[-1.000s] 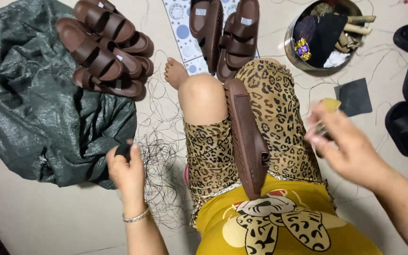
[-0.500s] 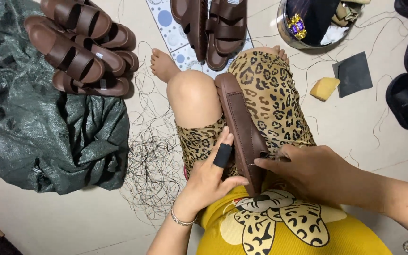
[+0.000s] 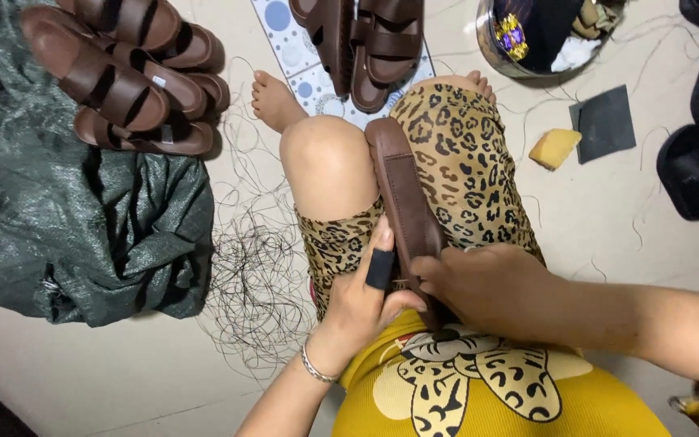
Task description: Hand-stitching the sole of a brown sandal using a needle and black thread while sitting on the floor.
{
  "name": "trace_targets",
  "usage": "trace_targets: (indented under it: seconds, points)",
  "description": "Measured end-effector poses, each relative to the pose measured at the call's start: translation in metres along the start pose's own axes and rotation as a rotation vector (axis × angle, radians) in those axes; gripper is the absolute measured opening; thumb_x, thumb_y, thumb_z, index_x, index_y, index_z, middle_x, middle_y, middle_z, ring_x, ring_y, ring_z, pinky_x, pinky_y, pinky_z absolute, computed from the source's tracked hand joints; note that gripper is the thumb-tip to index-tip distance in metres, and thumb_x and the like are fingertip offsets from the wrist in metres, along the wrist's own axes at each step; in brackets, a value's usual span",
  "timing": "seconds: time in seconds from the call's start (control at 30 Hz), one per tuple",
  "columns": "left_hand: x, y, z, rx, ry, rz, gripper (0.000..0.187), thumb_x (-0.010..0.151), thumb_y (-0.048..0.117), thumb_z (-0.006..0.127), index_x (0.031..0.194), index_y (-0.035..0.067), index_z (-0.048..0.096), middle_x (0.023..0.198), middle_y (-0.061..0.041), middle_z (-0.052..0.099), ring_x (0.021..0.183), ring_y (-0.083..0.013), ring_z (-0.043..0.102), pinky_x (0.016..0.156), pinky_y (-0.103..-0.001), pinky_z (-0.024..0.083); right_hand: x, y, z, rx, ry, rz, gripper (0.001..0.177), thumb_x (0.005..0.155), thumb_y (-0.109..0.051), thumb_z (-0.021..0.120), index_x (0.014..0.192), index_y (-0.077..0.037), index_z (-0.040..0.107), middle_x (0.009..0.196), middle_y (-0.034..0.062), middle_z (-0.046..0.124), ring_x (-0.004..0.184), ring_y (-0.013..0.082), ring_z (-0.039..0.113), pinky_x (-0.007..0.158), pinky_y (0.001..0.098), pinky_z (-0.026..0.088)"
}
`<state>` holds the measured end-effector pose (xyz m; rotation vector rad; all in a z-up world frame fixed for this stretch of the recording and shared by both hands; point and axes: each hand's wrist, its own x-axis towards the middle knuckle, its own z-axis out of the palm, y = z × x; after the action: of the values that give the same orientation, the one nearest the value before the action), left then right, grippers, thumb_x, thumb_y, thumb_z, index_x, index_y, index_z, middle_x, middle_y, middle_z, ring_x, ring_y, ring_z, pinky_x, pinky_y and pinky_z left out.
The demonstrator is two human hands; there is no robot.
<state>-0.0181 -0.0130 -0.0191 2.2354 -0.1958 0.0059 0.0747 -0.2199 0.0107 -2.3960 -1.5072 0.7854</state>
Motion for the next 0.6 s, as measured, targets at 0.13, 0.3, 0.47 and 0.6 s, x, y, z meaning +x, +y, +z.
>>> trace_targets:
  seconds: [0.13, 0.3, 0.47, 0.6]
  points:
    - [-0.031, -0.001, 0.000, -0.065, 0.072, -0.147, 0.059, 0.090, 0.033, 0.074, 0.128, -0.007, 0.051, 0.116, -0.020, 0.066, 0.101, -0.0320, 0.074, 0.087, -0.036, 0.068, -0.002, 0.016, 0.001, 0.429, -0.113, 0.200, 0.026, 0.095, -0.034, 0.056, 0.122, -0.032, 0.057, 0.106, -0.0118, 0.078, 0.082, 0.0159, 0.078, 0.053, 0.0406, 0.058]
    - [-0.030, 0.007, -0.029, -1.607, -0.061, -0.224, 0.010, 0.102, 0.000, 0.066, 0.112, 0.001, 0.070, 0.123, -0.019, 0.068, 0.081, -0.0163, 0.071, 0.072, -0.020, 0.064, 0.003, 0.014, -0.010, 0.446, -0.377, 0.314, 0.028, 0.098, -0.045, 0.052, 0.124, -0.036, 0.054, 0.104, -0.0103, 0.077, 0.091, 0.0176, 0.077, 0.068, 0.0440, 0.060]
    - [-0.008, 0.029, -0.018, -0.676, -0.279, -0.720, 0.005, 0.099, 0.009, 0.059, 0.099, 0.013, 0.055, 0.072, 0.009, 0.047, 0.061, -0.0070, 0.046, 0.055, -0.025, 0.040, -0.006, 0.013, 0.010, 0.296, -0.317, 0.252, 0.041, 0.100, -0.053, 0.044, 0.138, -0.038, 0.047, 0.080, -0.0022, 0.072, 0.071, 0.0262, 0.072, 0.061, 0.0485, 0.056]
    - [-0.007, 0.031, -0.025, -0.664, -0.181, -0.401, 0.022, 0.099, 0.004, 0.063, 0.118, 0.008, 0.053, 0.071, 0.006, 0.050, 0.061, -0.0103, 0.052, 0.059, -0.027, 0.050, -0.057, 0.043, 0.016, 0.065, -0.016, 0.000, 0.071, 0.091, -0.042, 0.064, 0.155, -0.030, 0.035, 0.080, 0.0024, 0.062, 0.057, 0.0281, 0.065, 0.034, 0.0481, 0.049]
